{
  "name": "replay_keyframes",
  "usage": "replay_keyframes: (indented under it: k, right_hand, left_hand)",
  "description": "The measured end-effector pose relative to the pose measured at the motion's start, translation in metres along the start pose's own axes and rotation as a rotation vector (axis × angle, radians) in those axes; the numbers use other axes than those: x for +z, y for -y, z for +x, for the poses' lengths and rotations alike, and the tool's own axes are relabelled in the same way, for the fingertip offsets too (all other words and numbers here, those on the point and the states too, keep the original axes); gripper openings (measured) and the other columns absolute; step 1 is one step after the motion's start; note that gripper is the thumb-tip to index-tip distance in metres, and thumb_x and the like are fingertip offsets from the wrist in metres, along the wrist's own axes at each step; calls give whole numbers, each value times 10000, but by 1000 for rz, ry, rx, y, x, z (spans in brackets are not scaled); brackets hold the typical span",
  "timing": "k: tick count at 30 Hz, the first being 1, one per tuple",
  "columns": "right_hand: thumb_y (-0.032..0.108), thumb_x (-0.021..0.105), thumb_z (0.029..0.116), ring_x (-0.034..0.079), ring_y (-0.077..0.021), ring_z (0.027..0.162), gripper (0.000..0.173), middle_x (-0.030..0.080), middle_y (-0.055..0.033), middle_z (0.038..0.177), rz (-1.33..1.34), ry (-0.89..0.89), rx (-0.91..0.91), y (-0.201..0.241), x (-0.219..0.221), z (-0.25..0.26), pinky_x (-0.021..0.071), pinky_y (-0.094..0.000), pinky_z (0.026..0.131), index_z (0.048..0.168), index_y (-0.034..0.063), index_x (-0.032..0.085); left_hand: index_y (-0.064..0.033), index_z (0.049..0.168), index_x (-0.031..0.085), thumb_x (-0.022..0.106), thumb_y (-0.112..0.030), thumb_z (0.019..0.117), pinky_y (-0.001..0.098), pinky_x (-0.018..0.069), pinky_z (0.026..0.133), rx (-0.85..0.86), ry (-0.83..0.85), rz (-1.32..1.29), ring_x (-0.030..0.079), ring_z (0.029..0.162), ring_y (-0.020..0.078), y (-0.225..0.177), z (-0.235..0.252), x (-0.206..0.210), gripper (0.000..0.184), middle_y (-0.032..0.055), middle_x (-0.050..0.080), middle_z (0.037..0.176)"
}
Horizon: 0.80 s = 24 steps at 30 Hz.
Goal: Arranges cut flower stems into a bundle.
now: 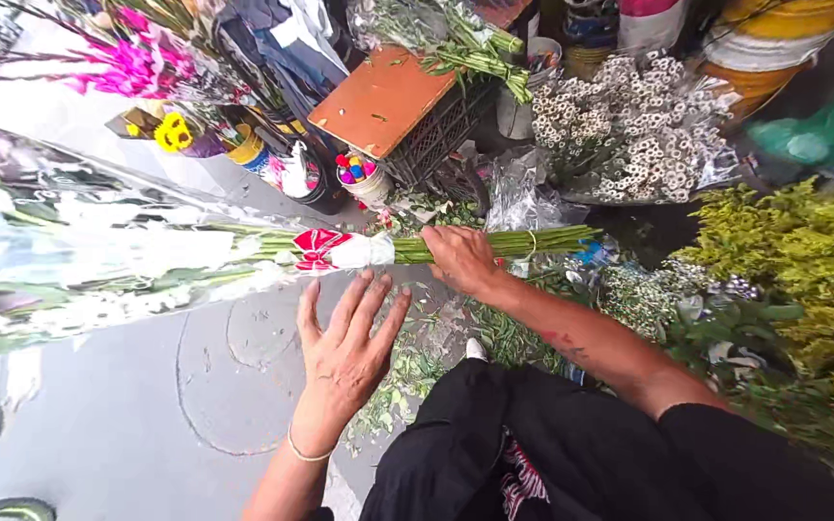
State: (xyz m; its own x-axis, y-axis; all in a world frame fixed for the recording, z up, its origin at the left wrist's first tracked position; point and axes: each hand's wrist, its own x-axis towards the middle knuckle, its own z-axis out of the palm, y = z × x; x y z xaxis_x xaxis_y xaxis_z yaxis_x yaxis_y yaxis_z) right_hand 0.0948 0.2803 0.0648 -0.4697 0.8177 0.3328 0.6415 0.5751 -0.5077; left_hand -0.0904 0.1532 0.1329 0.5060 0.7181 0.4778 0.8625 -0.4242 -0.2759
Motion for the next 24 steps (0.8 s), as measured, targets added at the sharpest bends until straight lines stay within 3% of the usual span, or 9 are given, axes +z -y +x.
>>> replay_keyframes:
  k: [4,8,10,12,14,16,18,21,24]
  right_hand:
    - [15,664,885,713,-402,882,210,710,-213,934,-103,-13,-126,13,26,74,555,-537,783,1094,-7,682]
    - [-42,507,979,685,-449,946,235,687,-279,1004,-193,217,-204,25,53,122,523,-544,846,1172,-71,638]
    - [-37,458,1004,649,-432,1006,245,669,-278,1054,-177,337,-217,25,67,134,484,-528,877,1169,-86,632]
    - [-7,472,1010,677,-436,1060,263,686,-285,1116,-169,394,-209,22,79,144,540,-558,857,1188,-99,644]
    - [-61,449,1005,673,-467,1005,245,656,-320,1064,-246,540,-274,9,88,162,555,-555,804,1176,-151,599]
    - [-95,434,993,668,-456,983,228,648,-312,1039,-322,642,-377,-20,97,178,545,-537,815,1153,-151,586]
    - [-97,478,976,667,-433,1023,221,654,-284,1084,-224,582,-552,-60,106,184,545,-519,864,1138,-111,628]
    - [-7,603,960,665,-340,1156,244,699,-165,1206,333,363,-844,-107,93,200,527,-471,1020,1154,66,731]
    - [148,629,987,741,-181,898,160,767,-72,973,590,115,-636,-142,50,216,599,-347,800,1013,77,770]
  left_hand:
    - [-110,1324,624,656,-361,987,552,334,1169,-50,18,-267,544,1333,337,79,-8,33,421,186,645,1299]
    - [49,1281,635,730,-385,941,402,480,1093,-214,-30,-653,614,1266,275,129,64,69,560,240,660,1283]
    - [37,1406,552,730,-548,882,420,467,1112,-286,221,-795,606,1282,239,143,113,104,806,183,642,1352]
    - [-30,1508,449,809,-525,810,393,471,1106,-357,649,-1007,614,1259,175,153,162,151,929,105,650,1357]
    - [-59,1345,565,823,-256,836,314,560,940,-423,1029,-1393,695,1010,109,158,191,206,604,50,728,1114]
    - [-58,1071,672,718,-84,867,295,601,786,-486,1198,-1716,723,791,114,158,201,252,211,25,757,872]
    - [-66,935,657,709,-51,890,265,597,680,-630,1134,-1744,697,654,95,156,210,271,70,-4,724,733]
    - [-63,932,606,724,-88,922,244,571,579,-840,844,-1674,627,545,79,167,225,296,120,-29,652,660]
    - [-77,858,605,733,-112,898,226,525,516,-898,564,-1689,572,480,54,189,235,322,138,-54,604,586]
